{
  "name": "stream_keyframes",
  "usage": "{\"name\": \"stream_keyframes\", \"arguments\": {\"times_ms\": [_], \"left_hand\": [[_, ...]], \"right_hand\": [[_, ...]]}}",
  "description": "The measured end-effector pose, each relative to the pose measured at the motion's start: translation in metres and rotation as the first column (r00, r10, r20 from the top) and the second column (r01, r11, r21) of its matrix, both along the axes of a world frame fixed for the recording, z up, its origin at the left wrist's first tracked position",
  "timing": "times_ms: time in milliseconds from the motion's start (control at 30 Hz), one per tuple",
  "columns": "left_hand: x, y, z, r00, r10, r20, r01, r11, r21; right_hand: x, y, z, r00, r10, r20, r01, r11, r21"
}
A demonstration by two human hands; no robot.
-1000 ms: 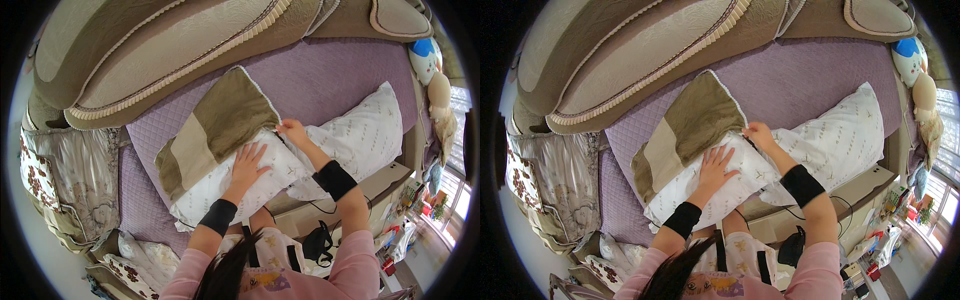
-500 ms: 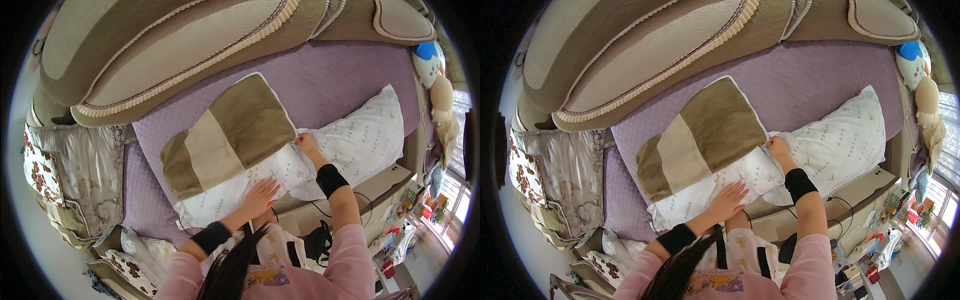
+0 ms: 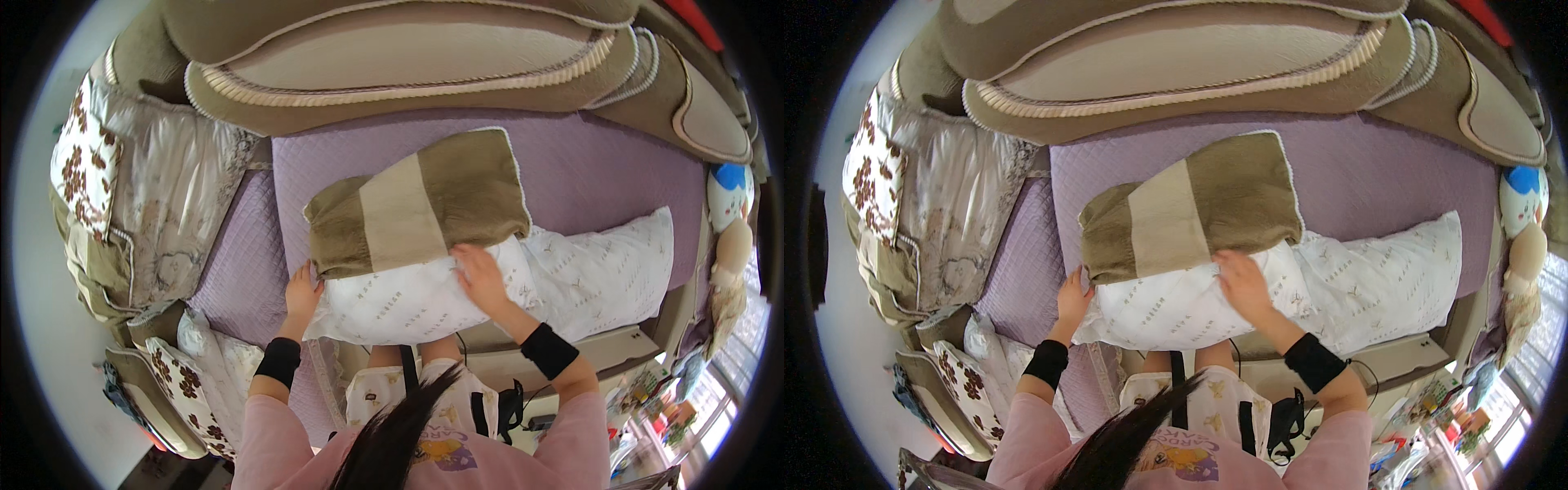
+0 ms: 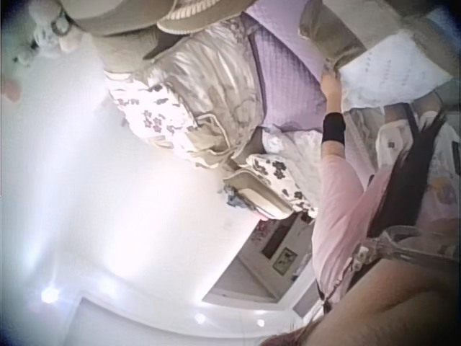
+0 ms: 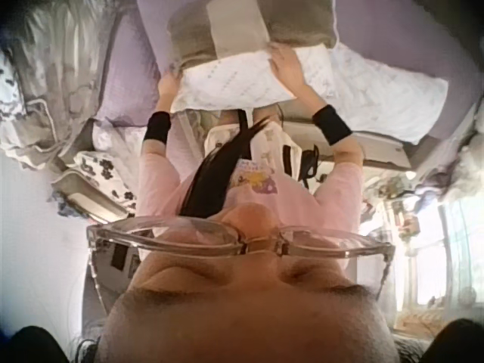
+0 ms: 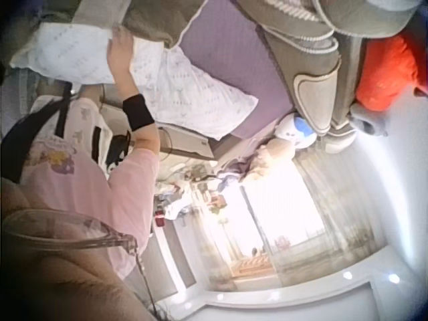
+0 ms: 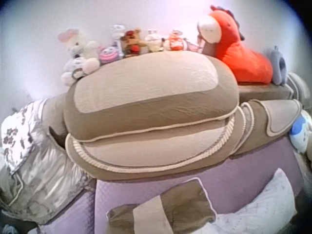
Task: The person organizes pillows and plush toys on a sofa, moves a neck pillow, and places a pillow into a pillowcase by hand.
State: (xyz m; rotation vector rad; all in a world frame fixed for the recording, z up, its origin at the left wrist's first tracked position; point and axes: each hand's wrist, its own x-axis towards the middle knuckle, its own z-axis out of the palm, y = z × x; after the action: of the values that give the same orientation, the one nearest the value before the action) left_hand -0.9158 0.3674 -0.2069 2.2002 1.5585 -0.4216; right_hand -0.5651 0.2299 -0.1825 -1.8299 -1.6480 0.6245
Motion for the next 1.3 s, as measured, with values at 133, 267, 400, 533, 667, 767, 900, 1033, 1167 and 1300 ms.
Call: {"name": "stream_keyframes", "arguments": {"times_ms": [133,267,400,533,667,767,900,1033,1167,1300], "left_hand": [[-0.09,-0.021,-0.077,0.928,0.326,0.18,-0.22,0.87,-0.442],[-0.108,-0.047,-0.099,0.644,0.684,0.343,-0.324,0.65,-0.688],[-0.108,-0.05,-0.114,0.612,0.754,0.239,-0.42,0.566,-0.709],[-0.106,-0.076,-0.135,0.626,0.732,0.27,-0.288,0.539,-0.792],[-0.083,-0.085,-0.112,0.455,0.873,0.173,-0.277,0.323,-0.905],[-0.07,-0.083,-0.063,0.36,0.915,0.184,-0.215,0.273,-0.938],[-0.044,-0.085,-0.04,0.228,0.923,0.309,-0.251,0.362,-0.898],[0.0,-0.078,-0.023,0.171,0.852,0.495,-0.463,0.513,-0.723],[0.027,-0.067,-0.017,-0.155,0.857,0.491,-0.55,0.338,-0.764],[0.014,-0.055,-0.035,0.044,0.846,0.531,-0.655,0.425,-0.624]], "right_hand": [[-0.052,0.029,-0.005,0.992,0.121,-0.041,-0.12,0.993,0.007],[-0.098,0.053,-0.004,0.966,0.258,-0.034,-0.257,0.966,0.031],[-0.141,0.073,-0.007,0.949,0.298,0.105,-0.305,0.951,0.054],[-0.175,0.095,-0.006,0.902,0.405,0.15,-0.41,0.912,-0.001],[-0.194,0.104,-0.023,0.8,0.525,0.289,-0.529,0.846,-0.072],[-0.198,0.109,-0.031,0.804,0.521,0.286,-0.505,0.853,-0.133],[-0.195,0.115,-0.014,0.901,0.416,0.124,-0.396,0.905,-0.157],[-0.193,0.1,0.026,0.944,0.328,-0.036,-0.329,0.924,-0.196],[-0.187,0.088,0.033,0.973,0.198,-0.122,-0.223,0.943,-0.248],[-0.183,0.102,0.021,0.992,0.103,-0.069,-0.118,0.959,-0.256]]}}
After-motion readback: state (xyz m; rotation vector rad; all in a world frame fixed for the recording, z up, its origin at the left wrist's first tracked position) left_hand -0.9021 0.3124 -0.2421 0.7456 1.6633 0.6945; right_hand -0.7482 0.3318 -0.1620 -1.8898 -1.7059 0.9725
